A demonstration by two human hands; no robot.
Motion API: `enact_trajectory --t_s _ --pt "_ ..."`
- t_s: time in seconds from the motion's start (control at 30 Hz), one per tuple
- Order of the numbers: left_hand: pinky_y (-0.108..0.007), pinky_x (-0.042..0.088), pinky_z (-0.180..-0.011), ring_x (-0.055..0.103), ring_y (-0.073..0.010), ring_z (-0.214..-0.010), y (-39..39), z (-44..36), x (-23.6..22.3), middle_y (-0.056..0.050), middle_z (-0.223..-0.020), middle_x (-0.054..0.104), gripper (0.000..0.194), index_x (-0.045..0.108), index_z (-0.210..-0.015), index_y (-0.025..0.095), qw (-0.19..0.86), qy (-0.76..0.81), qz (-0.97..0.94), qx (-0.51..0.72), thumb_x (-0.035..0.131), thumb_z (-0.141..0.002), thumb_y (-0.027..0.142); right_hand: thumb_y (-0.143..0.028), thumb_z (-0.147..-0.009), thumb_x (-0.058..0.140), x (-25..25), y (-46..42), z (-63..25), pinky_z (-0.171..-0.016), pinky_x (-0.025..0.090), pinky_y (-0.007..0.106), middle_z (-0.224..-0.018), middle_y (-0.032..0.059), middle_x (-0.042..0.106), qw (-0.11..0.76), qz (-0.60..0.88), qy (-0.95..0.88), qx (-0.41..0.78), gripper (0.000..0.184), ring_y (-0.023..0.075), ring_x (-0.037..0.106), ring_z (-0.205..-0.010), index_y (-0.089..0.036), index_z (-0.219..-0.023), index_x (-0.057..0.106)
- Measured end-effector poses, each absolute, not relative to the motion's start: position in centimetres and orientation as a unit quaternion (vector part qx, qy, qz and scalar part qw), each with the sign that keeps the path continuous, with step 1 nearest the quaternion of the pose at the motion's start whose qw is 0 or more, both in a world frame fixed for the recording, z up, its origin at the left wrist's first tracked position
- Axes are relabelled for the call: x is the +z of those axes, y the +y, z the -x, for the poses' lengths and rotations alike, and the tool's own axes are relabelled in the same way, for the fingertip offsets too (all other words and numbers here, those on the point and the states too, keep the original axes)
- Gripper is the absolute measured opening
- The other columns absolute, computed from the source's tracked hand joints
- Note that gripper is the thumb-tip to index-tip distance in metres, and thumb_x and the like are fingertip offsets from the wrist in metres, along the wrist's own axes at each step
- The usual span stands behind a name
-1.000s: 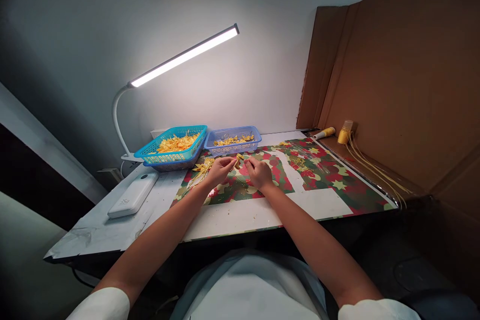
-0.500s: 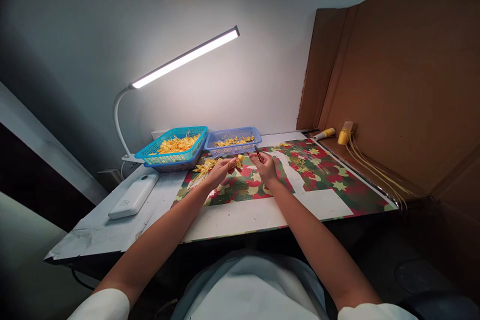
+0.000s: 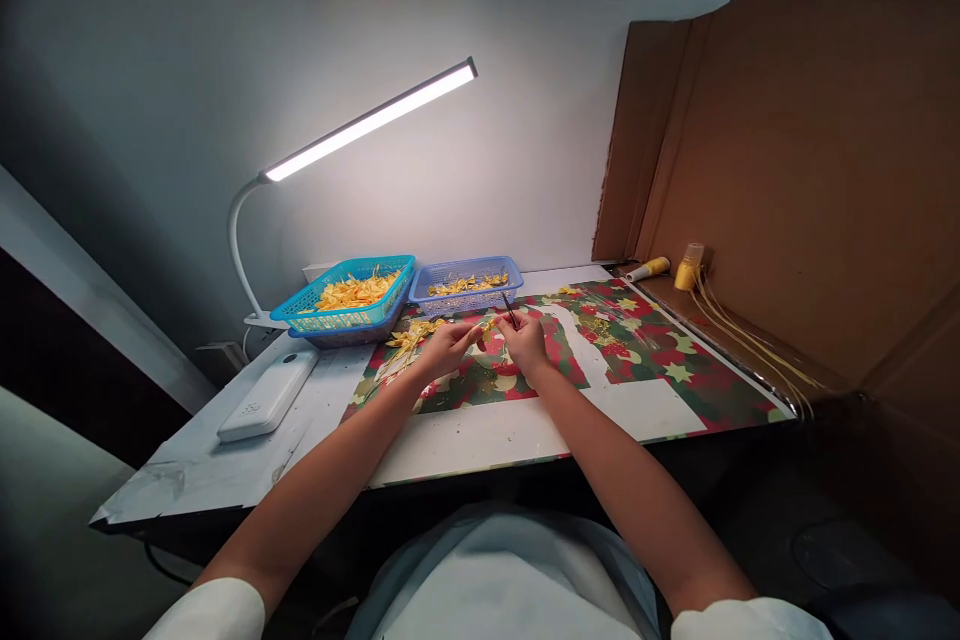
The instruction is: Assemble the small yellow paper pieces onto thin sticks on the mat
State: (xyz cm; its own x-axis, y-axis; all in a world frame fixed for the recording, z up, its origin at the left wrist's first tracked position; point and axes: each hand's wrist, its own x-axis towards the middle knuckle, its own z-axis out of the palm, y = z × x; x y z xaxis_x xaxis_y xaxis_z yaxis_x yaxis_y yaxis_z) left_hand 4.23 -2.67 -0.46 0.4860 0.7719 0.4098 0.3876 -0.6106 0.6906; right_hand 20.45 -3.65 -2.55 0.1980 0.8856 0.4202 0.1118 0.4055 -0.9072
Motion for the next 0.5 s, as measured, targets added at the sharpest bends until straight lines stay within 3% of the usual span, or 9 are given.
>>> enact_trajectory --t_s 0.2,0.3,0.4,0.5 --pt "-0.024 0.040 -0.064 0.057 -0.0151 -0.066 -1.9 -4.6 -0.9 -0.005 -0.070 0.066 0.053 0.065 -0.067 0.014 0.274 0.340 -0.821 0.368 0.039 -0.087 0.055 -0.050 -0.073 0.056 -2.6 -3.6 -20.2 -0.050 0.033 0.025 -0.058 -0.0014 0.047 0.645 0.471 -0.535 0.275 0.032 0.0108 0.038 -0.054 -0.019 -0.065 0.052" --pt "-0.024 0.038 -0.061 0.052 -0.0136 -0.061 -1.2 -4.3 -1.2 -0.004 -0.065 0.061 0.056 0.061 -0.064 0.013 0.293 0.347 -0.815 0.360 0.039 -0.084 0.060 -0.056 -0.066 0.061 -2.2 -3.5 -20.9 -0.044 0.027 0.024 -0.052 -0.0044 0.040 0.607 0.465 -0.539 0.352 0.039 0.0084 0.031 -0.048 -0.020 -0.060 0.048" --pt "-0.024 0.036 -0.056 0.044 -0.0108 -0.054 -0.4 -4.0 -1.4 -0.001 -0.058 0.053 0.056 0.053 -0.062 0.014 0.377 0.347 -0.779 0.362 0.040 -0.080 0.066 -0.062 -0.063 0.062 -1.8 -3.5 -21.6 -0.040 0.017 0.023 -0.047 -0.0082 0.030 0.540 0.447 -0.534 0.472 0.043 0.0064 0.021 -0.042 -0.020 -0.062 0.049" --pt "-0.023 0.036 -0.056 0.041 -0.0097 -0.054 0.1 -3.8 -1.6 0.001 -0.057 0.048 0.055 0.048 -0.063 0.015 0.425 0.342 -0.758 0.357 0.043 -0.077 0.068 -0.059 -0.058 0.068 -1.8 -3.6 -21.9 -0.039 0.016 0.022 -0.048 -0.0087 0.032 0.520 0.424 -0.546 0.502 0.043 0.0052 0.021 -0.041 -0.020 -0.065 0.052"
